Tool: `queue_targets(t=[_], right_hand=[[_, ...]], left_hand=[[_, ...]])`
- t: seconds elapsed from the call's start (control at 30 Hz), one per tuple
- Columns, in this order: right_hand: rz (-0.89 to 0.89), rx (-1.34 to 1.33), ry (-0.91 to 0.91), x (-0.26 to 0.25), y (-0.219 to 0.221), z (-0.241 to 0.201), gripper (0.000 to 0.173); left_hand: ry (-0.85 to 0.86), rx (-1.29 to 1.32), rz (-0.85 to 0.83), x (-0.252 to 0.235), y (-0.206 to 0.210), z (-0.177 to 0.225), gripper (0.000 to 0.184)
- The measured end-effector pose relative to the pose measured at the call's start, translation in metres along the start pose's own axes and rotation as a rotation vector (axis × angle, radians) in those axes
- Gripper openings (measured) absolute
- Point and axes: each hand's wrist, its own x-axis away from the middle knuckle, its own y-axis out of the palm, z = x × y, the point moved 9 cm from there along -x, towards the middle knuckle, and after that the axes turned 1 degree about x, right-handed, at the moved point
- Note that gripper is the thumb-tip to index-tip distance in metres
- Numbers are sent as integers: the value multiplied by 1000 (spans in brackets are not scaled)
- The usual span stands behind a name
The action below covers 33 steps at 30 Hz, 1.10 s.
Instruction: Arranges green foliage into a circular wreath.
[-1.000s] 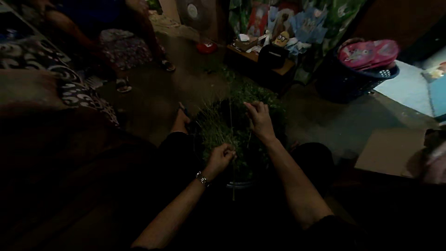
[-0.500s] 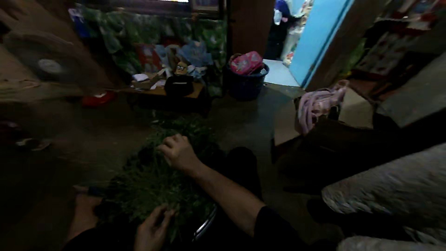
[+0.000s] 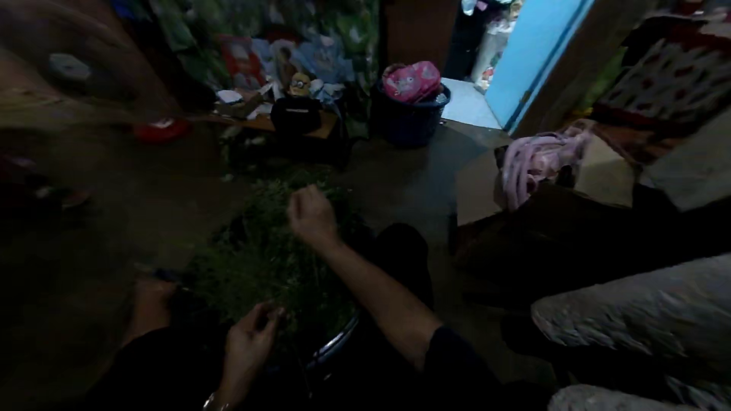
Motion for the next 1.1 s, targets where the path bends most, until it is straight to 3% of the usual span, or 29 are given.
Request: queue_targets(t=[0.1,0.23,0.37,0.47,0.6,0.77,1.1], right_hand=[[-5,-224,113,-9,-24,19,31],[-13,-284,38,1,-31,13,24],[-110,-258,-71,17,-18,1,17],[-127,-204,-202,32,-10,-16,15],[-98,-242,-334,57,-1,-44,13],[-44,-115,-781,95,14,-81,8],[-110,-43,-932,119,24,-103,10]], left_hand=[[-100,-36,-13,-14,-4,-21,26],[-221,-102,2,-30,-15,-47,59],[-40,8,193,-21,-29,-14,38],[31,159,145,-10,-26,12,28],[-37,368,-9,-7,-14,31,26],[-74,656,198,-10,-27,25,21],[-135,909,234,3,-38,15,25]])
